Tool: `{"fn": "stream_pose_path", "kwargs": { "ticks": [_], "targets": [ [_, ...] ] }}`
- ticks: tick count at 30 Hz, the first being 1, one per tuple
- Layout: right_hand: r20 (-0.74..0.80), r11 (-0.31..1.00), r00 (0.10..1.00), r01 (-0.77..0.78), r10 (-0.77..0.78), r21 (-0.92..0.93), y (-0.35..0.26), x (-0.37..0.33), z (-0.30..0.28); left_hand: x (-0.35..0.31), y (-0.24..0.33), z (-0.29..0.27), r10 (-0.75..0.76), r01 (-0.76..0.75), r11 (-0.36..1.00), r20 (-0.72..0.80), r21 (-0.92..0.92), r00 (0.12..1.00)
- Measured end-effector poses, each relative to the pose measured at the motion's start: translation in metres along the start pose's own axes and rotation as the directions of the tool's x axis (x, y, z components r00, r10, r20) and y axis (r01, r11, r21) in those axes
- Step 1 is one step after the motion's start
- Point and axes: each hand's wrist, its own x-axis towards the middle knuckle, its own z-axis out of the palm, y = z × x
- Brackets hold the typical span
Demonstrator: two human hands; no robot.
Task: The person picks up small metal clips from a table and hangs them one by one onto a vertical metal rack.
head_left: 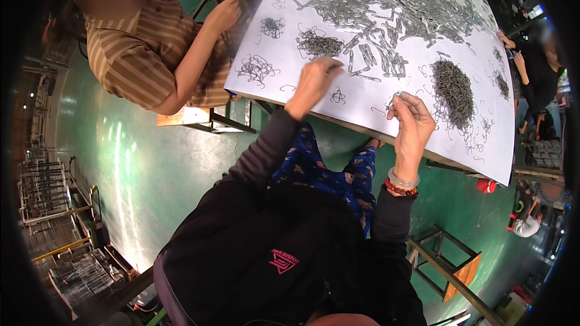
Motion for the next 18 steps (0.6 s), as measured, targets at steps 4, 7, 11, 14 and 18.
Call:
{"fn": "stream_pose_path", "kwargs": {
  "ticks": [4,7,11,14,18],
  "targets": [
    [0.016,1.0,1.0,0.002,-0.002,-0.011,-0.015,-0.012,0.0,0.024,-0.05,0.003,0.045,-0.06,0.929,0.049,0.366,0.998],
    [0.014,1.0,1.0,-0.004,0.004,-0.017,-0.018,-0.025,-0.004,0.027,-0.06,0.014,0.123,-0.131,0.861,0.049,0.491,0.991],
    [0.037,0.999,0.999,-0.028,0.03,-0.034,-0.014,-0.039,-0.007,0.028,-0.056,0.023,0.199,-0.215,0.744,0.097,0.633,0.975],
    [0.031,0.996,0.998,-0.05,0.052,-0.067,-0.006,-0.047,-0.007,0.02,-0.037,0.022,0.145,-0.171,0.877,0.093,0.448,0.985],
    [0.028,0.992,0.999,-0.022,0.025,-0.123,0.016,-0.056,-0.019,-0.002,0.051,0.002,-0.094,0.197,0.916,0.289,-0.35,0.953]
  ]
}}
